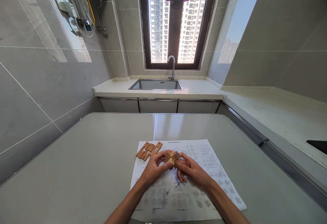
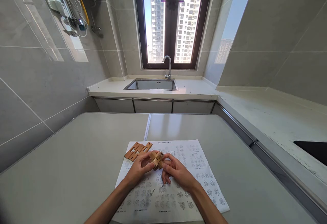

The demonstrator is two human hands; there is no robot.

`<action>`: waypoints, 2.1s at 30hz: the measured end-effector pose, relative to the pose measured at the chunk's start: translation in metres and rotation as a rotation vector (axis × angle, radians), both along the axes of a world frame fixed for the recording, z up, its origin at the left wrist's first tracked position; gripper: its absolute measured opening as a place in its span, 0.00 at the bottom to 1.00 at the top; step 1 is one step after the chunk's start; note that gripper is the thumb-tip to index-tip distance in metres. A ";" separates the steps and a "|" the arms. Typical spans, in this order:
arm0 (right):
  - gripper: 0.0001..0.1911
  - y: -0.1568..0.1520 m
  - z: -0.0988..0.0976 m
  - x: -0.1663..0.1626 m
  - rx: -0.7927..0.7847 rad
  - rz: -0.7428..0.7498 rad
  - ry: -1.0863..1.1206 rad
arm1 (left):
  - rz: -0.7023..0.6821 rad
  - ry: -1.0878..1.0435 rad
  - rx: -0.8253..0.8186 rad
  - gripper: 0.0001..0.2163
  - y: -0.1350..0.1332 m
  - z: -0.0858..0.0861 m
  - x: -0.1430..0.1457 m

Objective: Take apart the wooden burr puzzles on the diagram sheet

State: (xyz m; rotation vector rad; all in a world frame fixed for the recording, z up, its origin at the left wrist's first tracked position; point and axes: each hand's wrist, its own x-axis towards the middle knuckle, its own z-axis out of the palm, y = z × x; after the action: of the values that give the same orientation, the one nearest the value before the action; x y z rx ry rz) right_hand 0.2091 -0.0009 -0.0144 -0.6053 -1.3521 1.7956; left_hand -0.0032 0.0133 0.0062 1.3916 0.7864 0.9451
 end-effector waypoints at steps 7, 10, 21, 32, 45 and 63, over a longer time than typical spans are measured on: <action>0.24 -0.003 0.005 0.000 -0.049 0.041 -0.025 | -0.038 0.021 0.022 0.24 -0.004 0.011 0.002; 0.25 -0.003 0.004 -0.001 -0.049 0.059 -0.031 | -0.051 0.022 0.005 0.24 -0.004 0.008 0.002; 0.22 -0.002 -0.002 -0.002 0.012 0.075 -0.114 | -0.013 0.118 0.016 0.22 -0.007 0.009 0.000; 0.22 -0.003 -0.003 -0.001 0.056 0.010 -0.179 | -0.004 0.146 0.123 0.19 -0.012 0.019 0.000; 0.28 -0.005 0.001 -0.005 0.137 0.047 -0.249 | 0.000 0.153 0.149 0.23 -0.015 0.022 0.003; 0.20 0.002 0.011 0.012 0.045 -0.068 -0.144 | 0.182 0.423 0.420 0.28 -0.018 0.019 0.003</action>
State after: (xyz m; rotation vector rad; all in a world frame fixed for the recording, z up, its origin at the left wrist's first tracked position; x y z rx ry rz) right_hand 0.2215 0.0011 -0.0036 -0.7598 -1.4467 1.6900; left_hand -0.0005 -0.0045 0.0256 1.9517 1.0857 1.0063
